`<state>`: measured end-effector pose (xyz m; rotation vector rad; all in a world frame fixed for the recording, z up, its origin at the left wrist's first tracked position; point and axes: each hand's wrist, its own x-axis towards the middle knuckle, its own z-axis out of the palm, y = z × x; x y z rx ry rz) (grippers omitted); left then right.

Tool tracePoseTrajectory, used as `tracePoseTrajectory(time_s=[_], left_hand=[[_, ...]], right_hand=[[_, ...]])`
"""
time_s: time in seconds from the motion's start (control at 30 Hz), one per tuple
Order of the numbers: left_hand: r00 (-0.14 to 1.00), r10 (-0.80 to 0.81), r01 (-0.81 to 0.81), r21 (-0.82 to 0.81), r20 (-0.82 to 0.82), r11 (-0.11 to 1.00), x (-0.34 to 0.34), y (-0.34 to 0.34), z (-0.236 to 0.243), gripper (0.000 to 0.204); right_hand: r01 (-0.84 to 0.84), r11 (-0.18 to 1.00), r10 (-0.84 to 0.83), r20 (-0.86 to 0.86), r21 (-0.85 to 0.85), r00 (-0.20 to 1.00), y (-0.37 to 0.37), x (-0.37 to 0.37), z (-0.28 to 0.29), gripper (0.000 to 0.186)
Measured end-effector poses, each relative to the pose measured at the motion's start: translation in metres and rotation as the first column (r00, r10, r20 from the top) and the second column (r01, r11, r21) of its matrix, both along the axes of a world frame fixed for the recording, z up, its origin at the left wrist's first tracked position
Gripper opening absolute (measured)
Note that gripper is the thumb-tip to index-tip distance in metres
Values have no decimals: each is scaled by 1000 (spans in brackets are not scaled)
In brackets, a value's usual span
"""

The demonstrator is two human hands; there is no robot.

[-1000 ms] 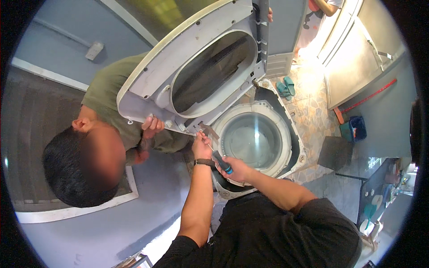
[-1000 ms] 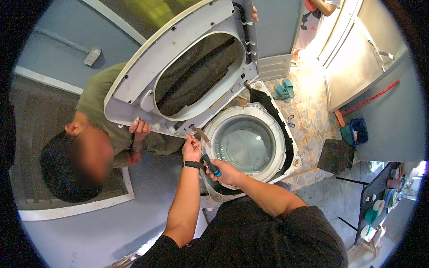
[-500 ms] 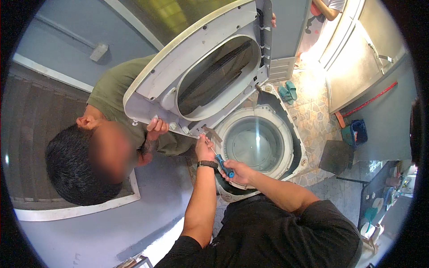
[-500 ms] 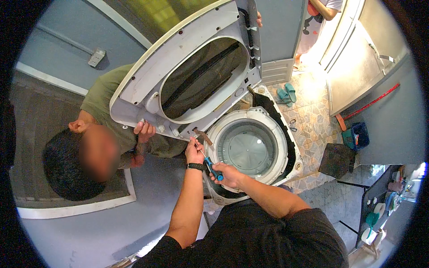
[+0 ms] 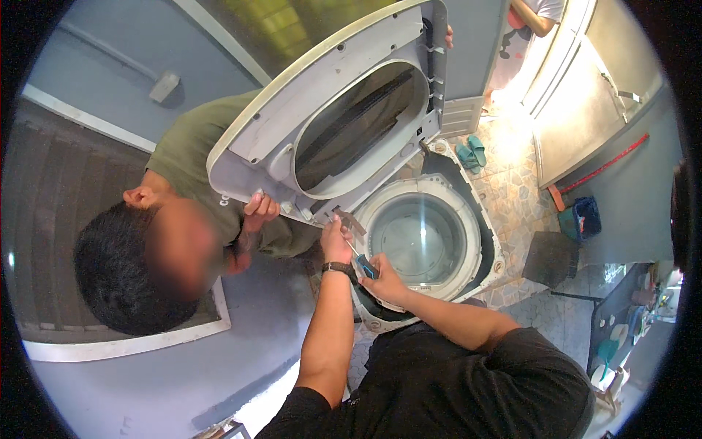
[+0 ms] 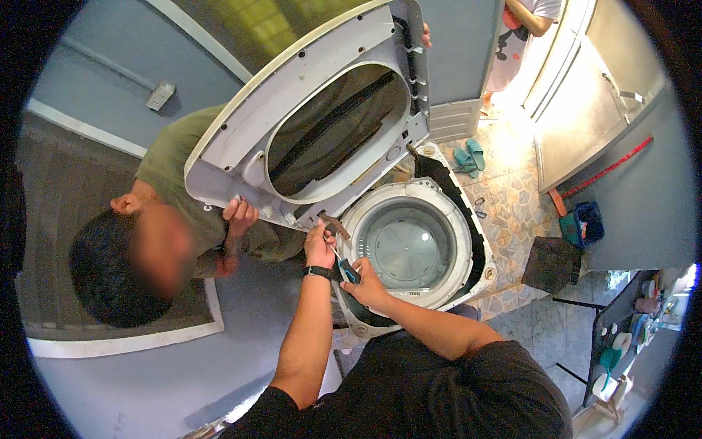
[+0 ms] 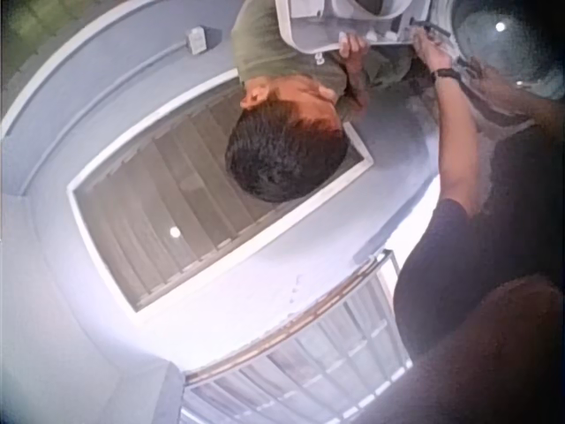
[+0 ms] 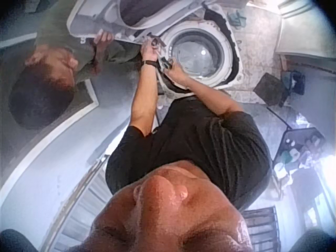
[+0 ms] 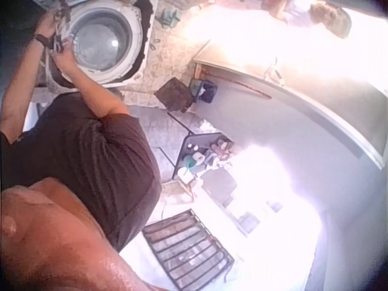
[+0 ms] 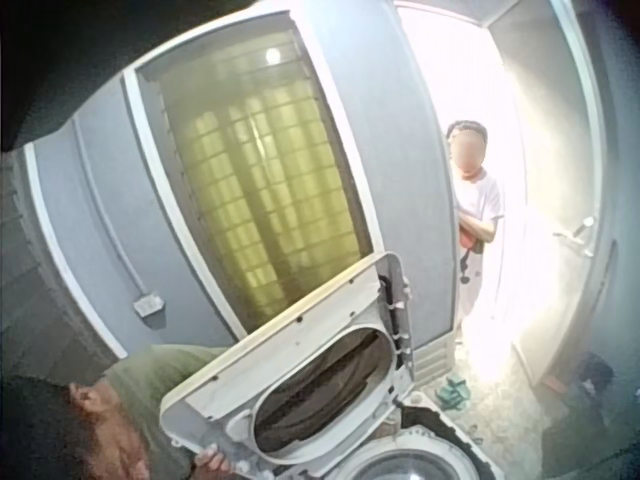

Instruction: The person uses a screwdriver to remove and replace screws from the underside of a washing machine lid while another person holds the lid open.

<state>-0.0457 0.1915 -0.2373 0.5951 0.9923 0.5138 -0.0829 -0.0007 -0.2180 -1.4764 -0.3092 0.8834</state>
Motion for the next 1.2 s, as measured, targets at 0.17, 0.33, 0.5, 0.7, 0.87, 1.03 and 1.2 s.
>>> tracePoseTrajectory(time_s=[0.17,0.33,0.5,0.7,0.87,1.03,1.2], left_hand=[[996,90,-88,-86,19,992,2,3,-8,23],[999,47,-45,-94,21,995,5,10,-10,28],[999,29,-29,-3,29,1000,16,22,-5,14],[999,49,-48,77,-1,996,19,14,-13,18],[989,69,-54,-117,130,992,16,24,-18,25],[951,79,-10,-225,300,974,15,28,-19,22],[926,77,33,-280,371,959,7,34,-17,24]], right_hand=[[-97,994,66,-410,-55,909,-9,15,9,45],[-154,982,188,-619,108,763,-12,33,7,43],[-79,941,127,129,-330,983,-4,19,-1,52],[-110,900,234,256,-421,938,-12,26,17,53],[-65,946,195,397,-317,897,-19,34,25,58],[-56,967,161,423,-249,892,-19,35,12,60],[-225,940,231,-7,-257,973,-6,52,13,50]])
